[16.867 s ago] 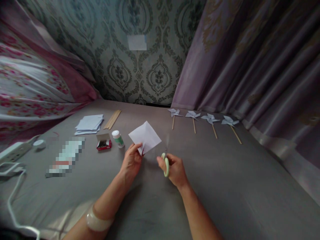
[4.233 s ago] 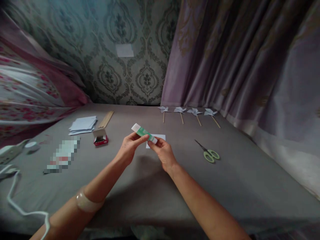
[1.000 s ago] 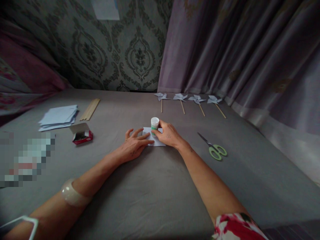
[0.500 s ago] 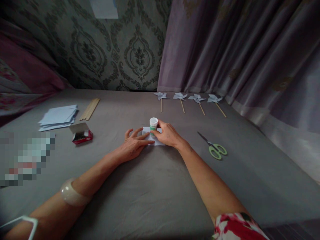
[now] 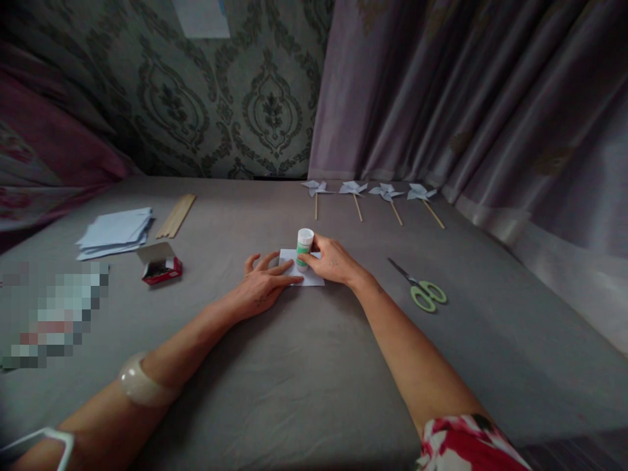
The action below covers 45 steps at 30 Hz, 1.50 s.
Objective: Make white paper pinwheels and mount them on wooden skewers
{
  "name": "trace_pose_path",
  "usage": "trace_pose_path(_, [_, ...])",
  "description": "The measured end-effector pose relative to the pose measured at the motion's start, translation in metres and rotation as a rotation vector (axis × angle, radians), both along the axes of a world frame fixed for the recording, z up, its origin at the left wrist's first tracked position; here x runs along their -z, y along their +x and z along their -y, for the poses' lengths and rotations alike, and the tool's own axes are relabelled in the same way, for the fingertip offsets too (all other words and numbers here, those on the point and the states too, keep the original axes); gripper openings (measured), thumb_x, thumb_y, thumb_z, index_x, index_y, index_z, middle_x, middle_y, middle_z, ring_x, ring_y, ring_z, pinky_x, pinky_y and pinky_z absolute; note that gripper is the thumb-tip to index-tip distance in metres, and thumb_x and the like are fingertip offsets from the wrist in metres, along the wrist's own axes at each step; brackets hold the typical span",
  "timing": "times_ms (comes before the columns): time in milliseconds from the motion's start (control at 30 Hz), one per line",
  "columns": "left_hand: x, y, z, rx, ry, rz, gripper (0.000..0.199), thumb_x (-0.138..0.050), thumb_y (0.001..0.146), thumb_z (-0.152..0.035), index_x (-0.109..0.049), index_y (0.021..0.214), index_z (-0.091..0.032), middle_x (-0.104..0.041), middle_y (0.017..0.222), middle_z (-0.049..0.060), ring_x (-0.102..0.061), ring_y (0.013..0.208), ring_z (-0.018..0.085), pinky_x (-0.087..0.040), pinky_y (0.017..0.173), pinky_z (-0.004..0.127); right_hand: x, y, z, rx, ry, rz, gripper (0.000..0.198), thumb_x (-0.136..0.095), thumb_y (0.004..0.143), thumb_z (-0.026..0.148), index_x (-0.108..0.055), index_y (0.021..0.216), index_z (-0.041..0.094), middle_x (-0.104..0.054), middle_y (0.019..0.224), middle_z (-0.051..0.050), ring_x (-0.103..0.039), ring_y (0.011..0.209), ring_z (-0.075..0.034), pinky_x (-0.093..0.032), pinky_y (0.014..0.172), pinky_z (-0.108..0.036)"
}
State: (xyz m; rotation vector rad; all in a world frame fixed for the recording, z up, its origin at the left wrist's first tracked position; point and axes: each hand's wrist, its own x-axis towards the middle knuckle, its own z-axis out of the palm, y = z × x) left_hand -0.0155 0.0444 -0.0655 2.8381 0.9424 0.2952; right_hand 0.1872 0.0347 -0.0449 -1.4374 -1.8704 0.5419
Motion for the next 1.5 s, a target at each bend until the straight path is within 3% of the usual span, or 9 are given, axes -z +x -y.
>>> trace_pose_path(433, [0.0006, 0.0005, -0.0004, 0.000, 0.001, 0.007, 0.041, -0.043, 0.091, -0.019, -0.063, 0.119, -0.041, -0.053, 0.140, 0.002, -0.033, 0.135, 0.036, -0.018, 0.103, 0.068, -0.0011, -0.0058, 0.0019, 0.068, 0.056, 0.080, 0.015, -0.064, 0.080, 0.024, -0.062, 0.093, 0.018, -0.073, 0.092, -0.007, -0.068, 0.085, -0.021, -0.049, 0.074, -0.030])
trace_pose_path(933, [0.0024, 0.0005, -0.0002, -0.008, 0.012, 0.004, 0.040, -0.042, 0.092, -0.021, -0.062, 0.120, -0.041, -0.054, 0.139, 0.002, -0.033, 0.135, 0.037, -0.018, 0.102, 0.068, -0.0032, -0.0044, 0.0043, 0.074, 0.041, 0.148, 0.017, -0.065, 0.079, 0.025, -0.063, 0.095, 0.018, -0.073, 0.095, -0.009, -0.068, 0.090, -0.024, -0.049, 0.077, -0.032])
trace_pose_path(1500, [0.0016, 0.0003, -0.0004, -0.017, 0.001, 0.015, 0.040, -0.043, 0.091, -0.021, -0.063, 0.120, -0.041, -0.053, 0.140, 0.002, -0.033, 0.135, 0.037, -0.017, 0.103, 0.069, -0.0022, -0.0022, 0.0026, 0.014, 0.029, 0.050, 0.017, -0.065, 0.079, 0.023, -0.062, 0.095, 0.018, -0.073, 0.095, -0.008, -0.068, 0.089, -0.022, -0.050, 0.079, -0.032])
